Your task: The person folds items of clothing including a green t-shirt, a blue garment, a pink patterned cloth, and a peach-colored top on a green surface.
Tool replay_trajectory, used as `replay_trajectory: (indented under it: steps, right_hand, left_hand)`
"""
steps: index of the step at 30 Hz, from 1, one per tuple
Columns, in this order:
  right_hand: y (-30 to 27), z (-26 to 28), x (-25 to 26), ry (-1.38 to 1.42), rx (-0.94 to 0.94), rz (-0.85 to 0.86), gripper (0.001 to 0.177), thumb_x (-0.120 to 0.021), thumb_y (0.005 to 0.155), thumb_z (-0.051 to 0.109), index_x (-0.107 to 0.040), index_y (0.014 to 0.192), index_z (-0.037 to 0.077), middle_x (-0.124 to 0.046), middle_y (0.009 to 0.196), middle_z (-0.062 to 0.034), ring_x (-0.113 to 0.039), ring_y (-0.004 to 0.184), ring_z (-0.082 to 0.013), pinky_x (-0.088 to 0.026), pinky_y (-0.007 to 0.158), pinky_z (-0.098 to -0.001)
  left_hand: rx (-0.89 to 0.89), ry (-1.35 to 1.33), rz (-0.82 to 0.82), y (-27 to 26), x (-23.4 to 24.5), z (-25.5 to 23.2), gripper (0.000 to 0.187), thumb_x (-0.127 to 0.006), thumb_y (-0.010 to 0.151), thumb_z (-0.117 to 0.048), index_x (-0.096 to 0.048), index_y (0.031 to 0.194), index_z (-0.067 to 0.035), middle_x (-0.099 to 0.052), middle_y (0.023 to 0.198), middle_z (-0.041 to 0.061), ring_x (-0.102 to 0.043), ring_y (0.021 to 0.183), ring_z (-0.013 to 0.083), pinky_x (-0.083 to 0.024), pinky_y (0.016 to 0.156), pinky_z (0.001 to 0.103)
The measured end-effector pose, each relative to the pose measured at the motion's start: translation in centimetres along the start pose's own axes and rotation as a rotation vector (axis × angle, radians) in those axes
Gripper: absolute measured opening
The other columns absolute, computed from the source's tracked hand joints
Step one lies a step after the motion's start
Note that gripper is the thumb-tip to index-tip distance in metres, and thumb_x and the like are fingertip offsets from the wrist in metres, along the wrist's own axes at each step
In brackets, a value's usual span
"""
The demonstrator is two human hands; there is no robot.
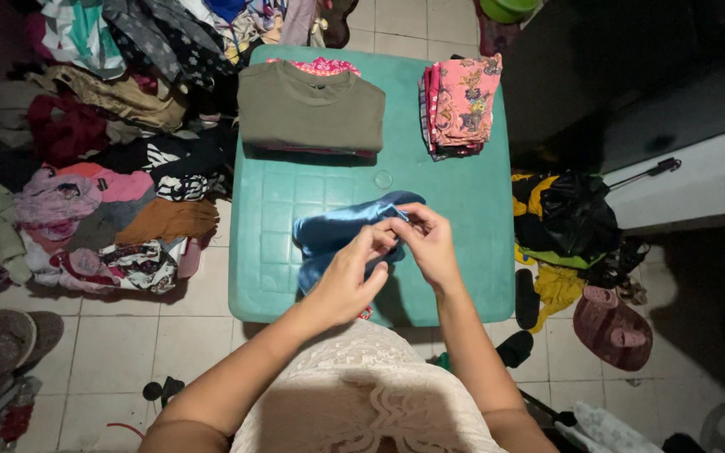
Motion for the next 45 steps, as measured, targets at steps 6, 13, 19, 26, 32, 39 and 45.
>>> replay_trajectory:
  steps: [6,13,19,26,32,39,45]
  right_hand:
    - [-0.4,6.8,-1.1,-0.304,0.169,0.488,0.008,-0.063,0.098,0.003,-0.066,0.104,-0.001,-0.066,0.105,-0.0050,-0.059,0.101,-0.0141,-0.048,0.090,-0.0302]
    - [-1.2,16.6,-2.1,-0.575,0.472,0.607,0.006,-0.063,0.090,0.001,-0.067,0.095,-0.001,-0.069,0.095,-0.0102,-0.061,0.093,-0.0242,-0.049,0.089,-0.0351]
    - [-1.1,18.9,2.9,-0.552,0.558,0.204,0.011,-0.063,0.089,0.001,-0.071,0.096,-0.003,-0.069,0.095,-0.0088,-0.059,0.092,-0.0203,-0.047,0.086,-0.0327]
    - [-1.4,18.3,7.9,-0.640,0.555,-0.145,0.015,-0.061,0.093,-0.007,-0.071,0.104,-0.003,-0.063,0.099,-0.0094,-0.056,0.094,-0.0157,-0.046,0.088,-0.0268]
    - [-0.2,17.9,8.0,-0.902,0.581,-0.162,0.013,-0.066,0.091,-0.007,-0.072,0.101,-0.002,-0.069,0.098,-0.0082,-0.058,0.093,-0.0160,-0.046,0.077,-0.0280]
    - [1.6,14.2,9.5,-0.725,0.321,0.055,0.013,-0.066,0.088,-0.006,-0.072,0.098,-0.004,-0.070,0.091,-0.0040,-0.061,0.075,-0.0083,-0.049,0.065,-0.0234]
    - [1.6,12.1,11.7,-0.299,-0.053,0.145,0.010,-0.068,0.092,-0.002,-0.072,0.100,-0.006,-0.067,0.072,-0.0032,-0.060,0.056,-0.0092,-0.047,0.051,-0.0223]
  left_hand:
    - [-0.301,0.448,-0.094,1.3,3.2,-2.8,0.028,-0.075,0.087,-0.011,-0.063,0.111,-0.003,-0.064,0.119,0.014,-0.063,0.117,0.0335,-0.049,0.101,0.043]
    - [-0.526,0.467,0.135,2.8,2.1,-3.3,0.029,-0.078,0.087,-0.015,-0.063,0.110,-0.006,-0.065,0.111,0.009,-0.062,0.113,0.0303,-0.041,0.111,0.050]
    - [-0.621,0.571,0.091,2.4,2.0,-0.9,0.033,-0.078,0.082,-0.011,-0.064,0.110,-0.007,-0.066,0.102,0.007,-0.065,0.103,0.0274,-0.042,0.112,0.053]
    - [-0.442,0.790,0.091,2.9,6.4,1.5,0.018,-0.078,0.083,-0.012,-0.066,0.096,-0.010,-0.067,0.093,0.008,-0.065,0.088,0.0290,-0.051,0.082,0.042]
    - [-0.422,0.768,-0.098,4.4,8.9,0.2,0.026,-0.070,0.093,-0.006,-0.066,0.118,-0.002,-0.064,0.098,0.013,-0.063,0.089,0.0370,-0.049,0.083,0.045]
    - [-0.450,0.892,-0.290,5.9,10.8,-4.0,0.007,-0.066,0.097,-0.003,-0.064,0.104,-0.003,-0.062,0.103,0.016,-0.062,0.099,0.0362,-0.050,0.088,0.044]
    - [-0.254,0.629,-0.251,6.5,11.8,-4.4,0.011,-0.060,0.103,-0.009,-0.066,0.104,0.000,-0.064,0.096,0.014,-0.063,0.091,0.0320,-0.050,0.083,0.041]
Point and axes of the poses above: each hand's wrist, its own y-axis towards the middle knuckle, its own x-axis out of the back of the hand, z = x × y, the point moved 5 cm from there along y, towards the middle knuckle
